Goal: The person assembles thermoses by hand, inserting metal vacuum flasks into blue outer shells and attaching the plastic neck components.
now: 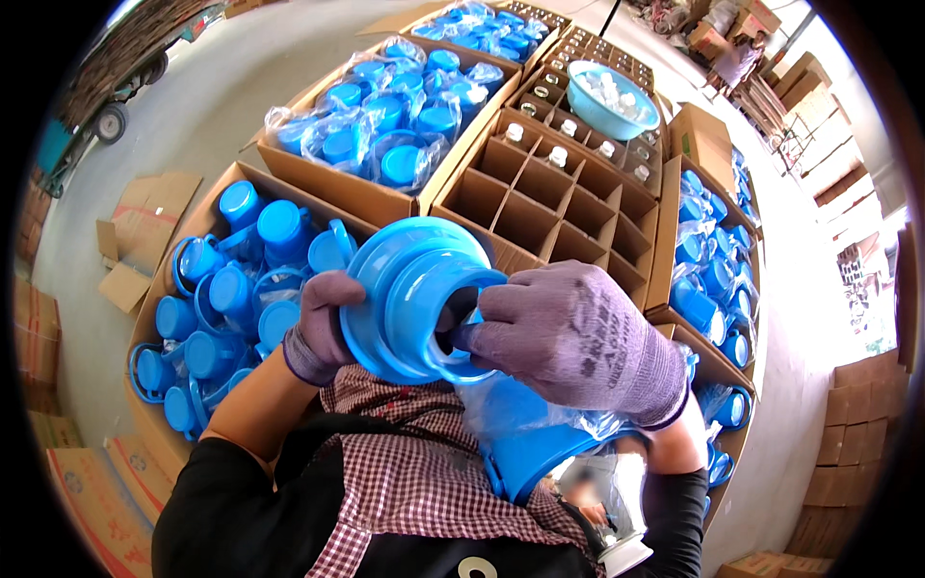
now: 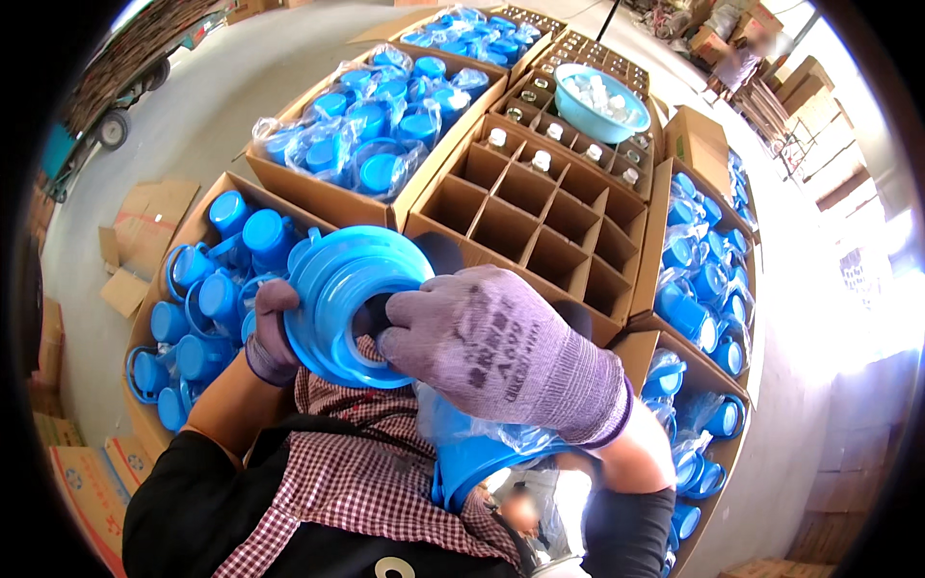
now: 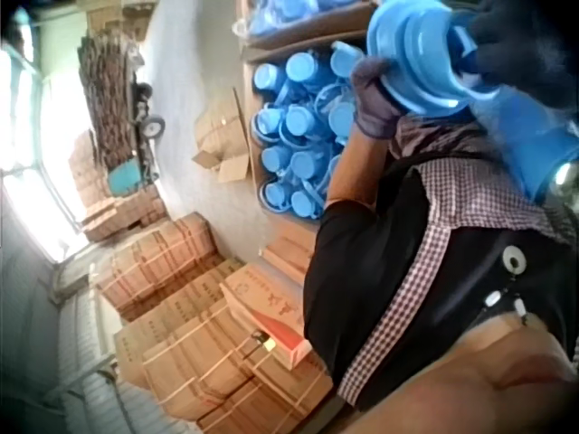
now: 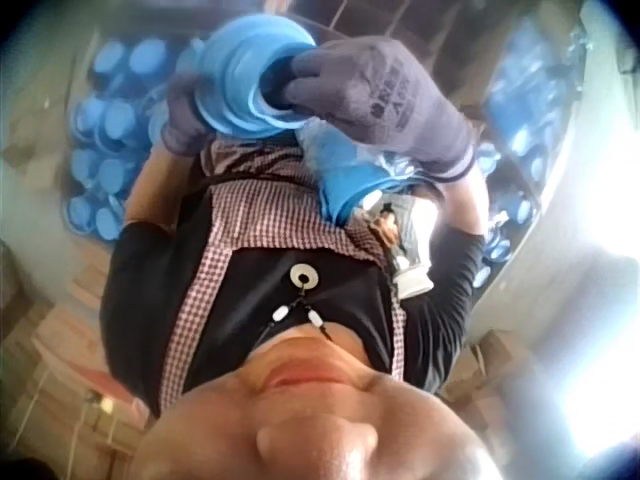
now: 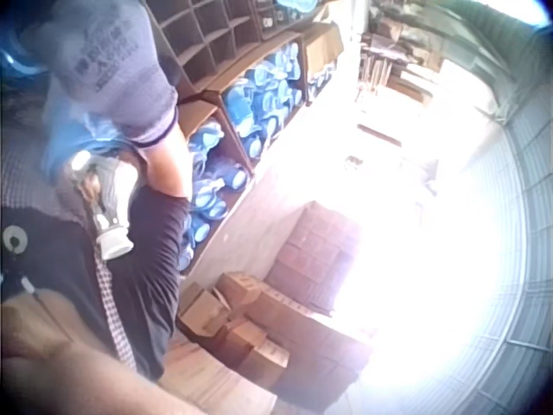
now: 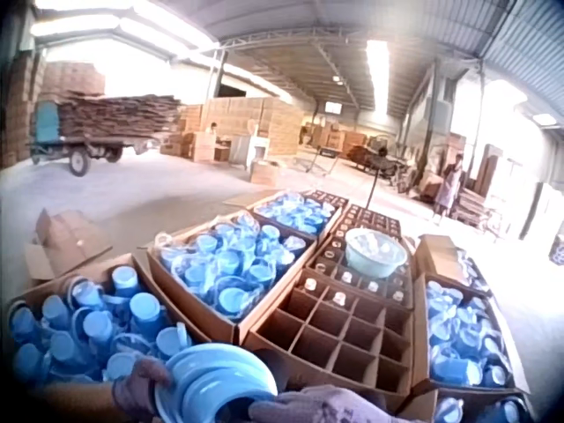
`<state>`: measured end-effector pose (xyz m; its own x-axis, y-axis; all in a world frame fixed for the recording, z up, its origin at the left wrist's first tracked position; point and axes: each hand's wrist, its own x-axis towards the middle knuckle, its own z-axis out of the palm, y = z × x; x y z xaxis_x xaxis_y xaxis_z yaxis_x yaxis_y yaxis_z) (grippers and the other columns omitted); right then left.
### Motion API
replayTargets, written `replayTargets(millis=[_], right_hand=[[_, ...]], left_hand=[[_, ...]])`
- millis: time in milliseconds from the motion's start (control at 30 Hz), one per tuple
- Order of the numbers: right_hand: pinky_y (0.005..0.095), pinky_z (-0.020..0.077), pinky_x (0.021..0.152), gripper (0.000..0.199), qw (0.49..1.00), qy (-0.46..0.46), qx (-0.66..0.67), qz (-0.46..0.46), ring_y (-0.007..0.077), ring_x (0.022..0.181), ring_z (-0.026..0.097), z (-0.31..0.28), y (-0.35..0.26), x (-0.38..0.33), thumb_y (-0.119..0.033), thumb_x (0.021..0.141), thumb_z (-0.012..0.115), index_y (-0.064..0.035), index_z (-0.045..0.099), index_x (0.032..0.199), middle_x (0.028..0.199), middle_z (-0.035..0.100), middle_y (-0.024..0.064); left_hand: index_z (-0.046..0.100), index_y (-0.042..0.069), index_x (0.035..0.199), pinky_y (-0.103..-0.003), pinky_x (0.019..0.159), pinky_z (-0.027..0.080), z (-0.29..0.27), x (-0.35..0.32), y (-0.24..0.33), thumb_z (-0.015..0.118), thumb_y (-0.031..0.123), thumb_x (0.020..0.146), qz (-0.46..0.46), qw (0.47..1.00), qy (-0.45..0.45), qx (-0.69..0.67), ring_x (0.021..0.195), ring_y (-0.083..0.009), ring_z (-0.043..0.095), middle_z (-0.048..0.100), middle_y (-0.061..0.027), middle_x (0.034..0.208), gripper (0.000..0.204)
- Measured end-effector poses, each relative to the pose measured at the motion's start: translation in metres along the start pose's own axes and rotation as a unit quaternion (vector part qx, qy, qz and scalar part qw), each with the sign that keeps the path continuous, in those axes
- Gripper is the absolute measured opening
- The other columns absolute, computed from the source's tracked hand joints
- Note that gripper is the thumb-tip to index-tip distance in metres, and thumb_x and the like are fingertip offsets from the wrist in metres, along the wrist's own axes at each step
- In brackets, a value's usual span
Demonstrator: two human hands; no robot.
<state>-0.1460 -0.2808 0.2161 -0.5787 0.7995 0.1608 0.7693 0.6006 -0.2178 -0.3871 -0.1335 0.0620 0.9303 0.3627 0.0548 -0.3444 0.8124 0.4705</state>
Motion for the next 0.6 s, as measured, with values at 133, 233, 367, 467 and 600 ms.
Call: replayTargets(millis=[133,233,367,467,600], right_hand=[[0.0384,0.0563,0.077,0.026,0.957,0.227,0.172,0.051,0.0281,0.086,0.070,-0.007,0.011,-0.011,-0.020,0.092,0.074,-0.0070,0.075,0.114,0.099,0.067,0.0105],[0.0421,0.0551,0.093,0.055,0.941,0.256,0.222,0.021,0.0337,0.110,0.067,-0.012,0.023,-0.011,-0.037,0.086,0.084,-0.0034,0.070,0.126,0.118,0.065,0.0182],[0.0498,0.0460,0.109,0.067,0.958,0.193,0.210,-0.008,0.0411,0.133,0.054,-0.011,0.025,-0.008,-0.037,0.071,0.095,-0.0101,0.067,0.126,0.144,0.053,0.0203],[0.0523,0.0451,0.107,0.058,0.968,0.200,0.149,-0.013,0.0449,0.131,0.053,-0.009,0.024,-0.004,-0.025,0.064,0.095,-0.0144,0.067,0.113,0.147,0.051,0.0202],[0.0533,0.0464,0.102,0.052,0.975,0.197,0.102,-0.016,0.0459,0.128,0.054,-0.003,0.025,-0.004,-0.014,0.059,0.092,-0.0168,0.066,0.104,0.148,0.051,0.0200]], left_hand=[[0.031,-0.005,0.158,-0.054,0.100,0.060,0.017,0.011,0.012,0.068,0.025,0.086,0.041,0.993,-0.107,-0.024,0.112,-0.0432,0.072,0.063,-0.0322,0.135,0.086],[0.029,-0.004,0.160,-0.064,0.108,0.050,0.017,0.020,0.013,0.063,0.016,0.087,0.073,0.980,-0.174,-0.069,0.127,-0.0464,0.063,0.057,-0.0330,0.144,0.083],[0.032,-0.004,0.159,-0.064,0.109,0.048,0.010,0.022,0.014,0.065,0.014,0.085,0.081,0.986,-0.133,-0.063,0.127,-0.0467,0.063,0.058,-0.0315,0.144,0.083],[0.033,-0.003,0.159,-0.066,0.113,0.044,0.017,0.027,0.011,0.065,0.010,0.085,0.073,0.982,-0.165,-0.054,0.131,-0.0473,0.060,0.057,-0.0292,0.146,0.082],[0.033,0.001,0.161,-0.069,0.115,0.038,0.019,0.028,0.011,0.067,-0.001,0.081,0.038,0.979,-0.178,-0.086,0.138,-0.0481,0.054,0.050,-0.0264,0.154,0.087]])
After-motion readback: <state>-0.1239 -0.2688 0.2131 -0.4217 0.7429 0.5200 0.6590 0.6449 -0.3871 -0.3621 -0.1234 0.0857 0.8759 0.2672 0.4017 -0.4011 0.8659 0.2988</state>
